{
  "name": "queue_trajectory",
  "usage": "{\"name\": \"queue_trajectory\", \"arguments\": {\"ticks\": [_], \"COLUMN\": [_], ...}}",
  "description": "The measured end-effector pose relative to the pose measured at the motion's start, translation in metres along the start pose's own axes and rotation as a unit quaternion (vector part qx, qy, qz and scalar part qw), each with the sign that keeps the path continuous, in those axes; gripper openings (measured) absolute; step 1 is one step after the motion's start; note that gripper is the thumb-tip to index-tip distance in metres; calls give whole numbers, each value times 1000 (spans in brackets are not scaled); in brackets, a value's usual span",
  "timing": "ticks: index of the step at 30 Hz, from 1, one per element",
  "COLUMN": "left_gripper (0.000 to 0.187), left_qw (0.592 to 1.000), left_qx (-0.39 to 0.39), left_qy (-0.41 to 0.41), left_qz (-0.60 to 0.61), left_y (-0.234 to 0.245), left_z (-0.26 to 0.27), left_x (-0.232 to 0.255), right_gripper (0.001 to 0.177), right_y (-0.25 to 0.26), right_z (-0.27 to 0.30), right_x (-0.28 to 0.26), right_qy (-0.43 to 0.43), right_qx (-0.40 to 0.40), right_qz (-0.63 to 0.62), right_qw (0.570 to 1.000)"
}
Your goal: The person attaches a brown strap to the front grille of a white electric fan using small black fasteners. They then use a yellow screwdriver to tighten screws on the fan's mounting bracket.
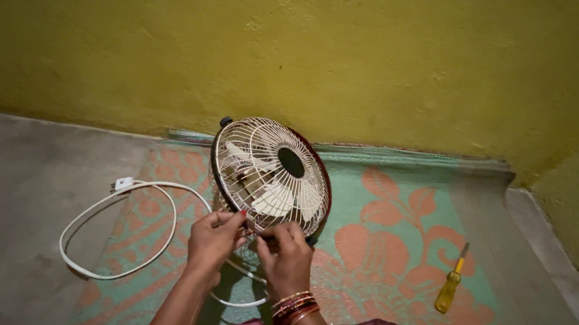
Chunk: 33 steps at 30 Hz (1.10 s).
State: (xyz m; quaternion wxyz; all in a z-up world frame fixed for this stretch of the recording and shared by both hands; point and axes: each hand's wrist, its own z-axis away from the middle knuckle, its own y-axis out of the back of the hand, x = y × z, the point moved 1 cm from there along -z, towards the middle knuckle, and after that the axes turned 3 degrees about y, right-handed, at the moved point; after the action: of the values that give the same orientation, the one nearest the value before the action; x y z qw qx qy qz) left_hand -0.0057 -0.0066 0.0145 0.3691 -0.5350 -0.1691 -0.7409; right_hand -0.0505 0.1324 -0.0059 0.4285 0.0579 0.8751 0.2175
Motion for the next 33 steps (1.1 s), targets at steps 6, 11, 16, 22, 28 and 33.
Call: {"name": "queue_trajectory", "arguments": {"ticks": [6, 11, 16, 22, 28, 33], "left_gripper": [20, 19, 19, 22, 21, 24], "left_qw": [999, 1000, 1000, 998, 998, 998], "left_qx": [20, 15, 24, 6, -6, 8], "left_qy": [20, 2, 3, -5, 13, -2], "left_qz": [-40, 21, 12, 70, 66, 60], "left_y": [-3, -6, -9, -14, -11, -18], "left_z": [6, 10, 3, -10, -19, -15], "left_x": [5, 5, -1, -12, -13, -10], "right_gripper": [12, 11, 18, 24, 23, 26], "right_y": [0, -1, 2, 5, 4, 5], "right_z": [-2, 2, -4, -11, -16, -20], "right_x": [1, 2, 3, -4, -16, -18], "right_qy": [23, 17, -1, 18, -10, -10], "right_qx": [5, 3, 12, 33, 21, 22], "right_qz": [14, -4, 6, -45, -20, -29], "right_qw": [1000, 1000, 1000, 998, 1000, 999]}}
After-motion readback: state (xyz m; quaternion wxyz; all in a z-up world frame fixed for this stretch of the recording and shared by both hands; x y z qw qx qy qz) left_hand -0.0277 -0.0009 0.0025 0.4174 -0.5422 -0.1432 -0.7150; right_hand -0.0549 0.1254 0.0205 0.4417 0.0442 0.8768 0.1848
